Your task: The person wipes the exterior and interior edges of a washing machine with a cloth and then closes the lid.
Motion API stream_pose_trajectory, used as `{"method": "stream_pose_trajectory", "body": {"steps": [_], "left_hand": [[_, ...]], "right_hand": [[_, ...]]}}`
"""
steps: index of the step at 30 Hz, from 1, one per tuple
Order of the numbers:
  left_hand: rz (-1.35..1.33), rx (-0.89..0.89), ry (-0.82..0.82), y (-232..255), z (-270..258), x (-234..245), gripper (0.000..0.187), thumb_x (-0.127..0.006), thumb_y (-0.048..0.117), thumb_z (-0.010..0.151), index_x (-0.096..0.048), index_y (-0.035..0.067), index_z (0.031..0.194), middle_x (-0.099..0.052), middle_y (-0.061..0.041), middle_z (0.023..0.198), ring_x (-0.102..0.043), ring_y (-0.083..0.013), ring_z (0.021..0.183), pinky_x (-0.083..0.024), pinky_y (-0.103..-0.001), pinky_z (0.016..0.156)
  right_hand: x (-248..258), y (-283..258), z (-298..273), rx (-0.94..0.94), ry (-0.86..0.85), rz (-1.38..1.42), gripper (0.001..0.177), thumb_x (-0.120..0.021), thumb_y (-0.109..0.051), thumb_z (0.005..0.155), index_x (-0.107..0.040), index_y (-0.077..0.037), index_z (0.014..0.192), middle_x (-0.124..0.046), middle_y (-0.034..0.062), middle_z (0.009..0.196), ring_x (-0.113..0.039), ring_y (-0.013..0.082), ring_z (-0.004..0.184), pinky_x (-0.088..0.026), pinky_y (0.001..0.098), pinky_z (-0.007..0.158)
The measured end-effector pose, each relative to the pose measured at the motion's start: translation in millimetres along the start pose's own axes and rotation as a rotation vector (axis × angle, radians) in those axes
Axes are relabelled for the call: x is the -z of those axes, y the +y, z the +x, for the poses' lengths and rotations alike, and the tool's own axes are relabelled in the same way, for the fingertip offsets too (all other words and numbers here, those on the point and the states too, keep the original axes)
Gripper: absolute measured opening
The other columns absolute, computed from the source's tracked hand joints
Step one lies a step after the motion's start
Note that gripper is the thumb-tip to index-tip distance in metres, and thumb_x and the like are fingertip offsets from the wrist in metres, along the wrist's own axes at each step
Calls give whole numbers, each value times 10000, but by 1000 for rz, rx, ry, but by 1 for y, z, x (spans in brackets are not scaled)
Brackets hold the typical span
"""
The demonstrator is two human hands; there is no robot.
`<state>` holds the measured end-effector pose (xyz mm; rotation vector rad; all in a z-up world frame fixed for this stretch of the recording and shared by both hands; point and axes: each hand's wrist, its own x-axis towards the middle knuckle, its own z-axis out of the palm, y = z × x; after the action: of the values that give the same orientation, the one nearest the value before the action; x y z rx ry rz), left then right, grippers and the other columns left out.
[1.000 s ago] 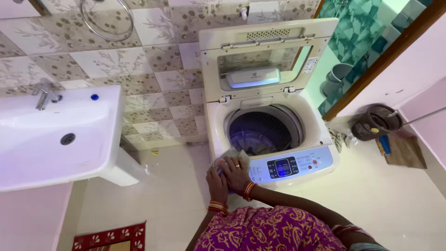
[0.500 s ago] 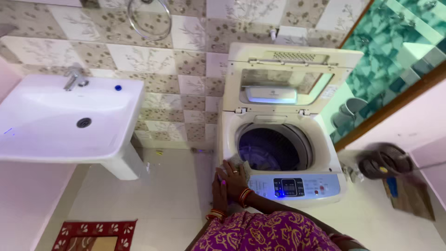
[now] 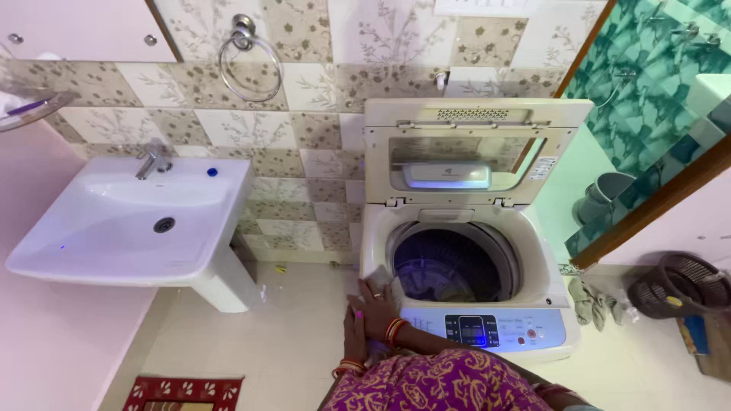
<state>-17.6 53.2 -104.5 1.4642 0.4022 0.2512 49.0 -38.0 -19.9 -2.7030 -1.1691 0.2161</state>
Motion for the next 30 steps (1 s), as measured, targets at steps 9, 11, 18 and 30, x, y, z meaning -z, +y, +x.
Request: {"method": "stream_pose_trajectory", "body": {"steps": [9,11,18,30], "left_hand": [[-66,50,66,0,1,-6,830,-451,549,979,-249,57,1616,-342,-186,1625,-450,-311,1431,-446,-403,1114],[-163,65,15,0,0,-5,836,-454,539,969,-234,47,1609,-385,-220,1596,-498,-341,1397,-484,-429,1079],[-35,109,-5,-1,28,-5,856,-429,564,988,-197,27,1613,-379,-221,1603,-492,-333,1419,-458,-405,1123],[126,222,-210,13,129,-11,958,-379,702,934,-76,135,1645,-114,-119,1718,-229,-307,1554,-313,-407,1218]], "right_hand": [[-10,11,2,47,37,23,614,-540,-390,944,-485,-188,1521,-180,265,1675,-147,454,1553,-108,751,1158],[-12,12,2,57,51,37,611,-549,-394,944,-490,-182,1514,-175,271,1675,-136,462,1552,-95,757,1154],[-2,23,22,35,13,138,636,-567,-457,938,-494,-157,1495,-148,284,1674,-83,466,1561,-73,767,1137],[-35,89,107,-17,215,166,551,-552,-413,977,-556,-143,1457,-175,238,1675,-103,444,1544,-145,644,1194]]}}
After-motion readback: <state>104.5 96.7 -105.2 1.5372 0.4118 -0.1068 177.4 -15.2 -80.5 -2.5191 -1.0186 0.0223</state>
